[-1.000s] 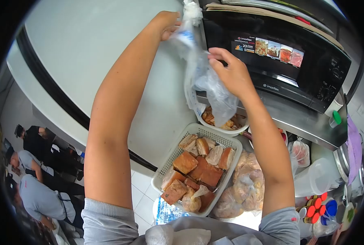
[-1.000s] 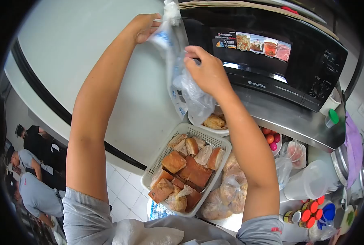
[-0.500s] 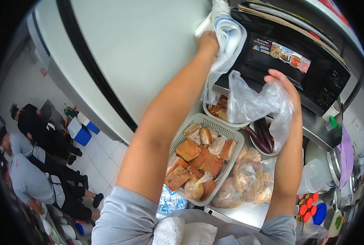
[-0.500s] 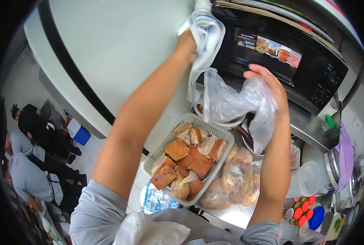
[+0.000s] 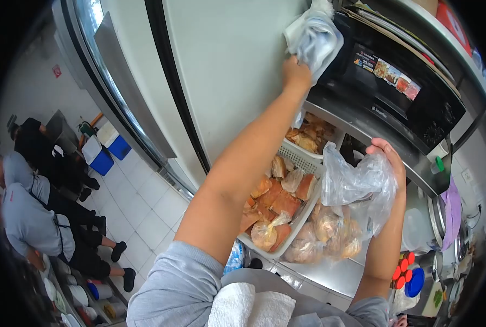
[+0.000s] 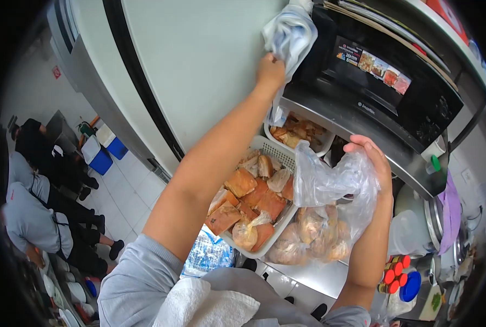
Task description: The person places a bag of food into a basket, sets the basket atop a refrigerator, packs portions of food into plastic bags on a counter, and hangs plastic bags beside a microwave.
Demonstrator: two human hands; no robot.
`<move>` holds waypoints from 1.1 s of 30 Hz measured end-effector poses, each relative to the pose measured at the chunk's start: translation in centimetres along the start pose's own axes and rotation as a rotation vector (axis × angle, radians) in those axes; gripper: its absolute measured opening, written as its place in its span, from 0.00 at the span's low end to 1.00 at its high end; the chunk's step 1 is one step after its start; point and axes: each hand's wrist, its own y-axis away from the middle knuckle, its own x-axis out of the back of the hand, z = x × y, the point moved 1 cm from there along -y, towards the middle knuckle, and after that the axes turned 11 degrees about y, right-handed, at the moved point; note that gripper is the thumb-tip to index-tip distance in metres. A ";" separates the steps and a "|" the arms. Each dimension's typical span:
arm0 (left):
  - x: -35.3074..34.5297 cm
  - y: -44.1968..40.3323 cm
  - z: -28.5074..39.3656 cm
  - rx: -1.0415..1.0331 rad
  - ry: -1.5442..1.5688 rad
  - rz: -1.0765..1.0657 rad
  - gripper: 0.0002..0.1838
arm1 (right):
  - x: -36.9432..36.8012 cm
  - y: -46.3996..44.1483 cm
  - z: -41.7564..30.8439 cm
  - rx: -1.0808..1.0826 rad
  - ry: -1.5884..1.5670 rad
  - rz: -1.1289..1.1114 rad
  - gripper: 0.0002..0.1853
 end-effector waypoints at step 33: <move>10.4 2.8 -1.8 0.358 0.383 -0.261 0.16 | -8.0 10.7 6.1 -0.116 -0.152 -0.032 0.18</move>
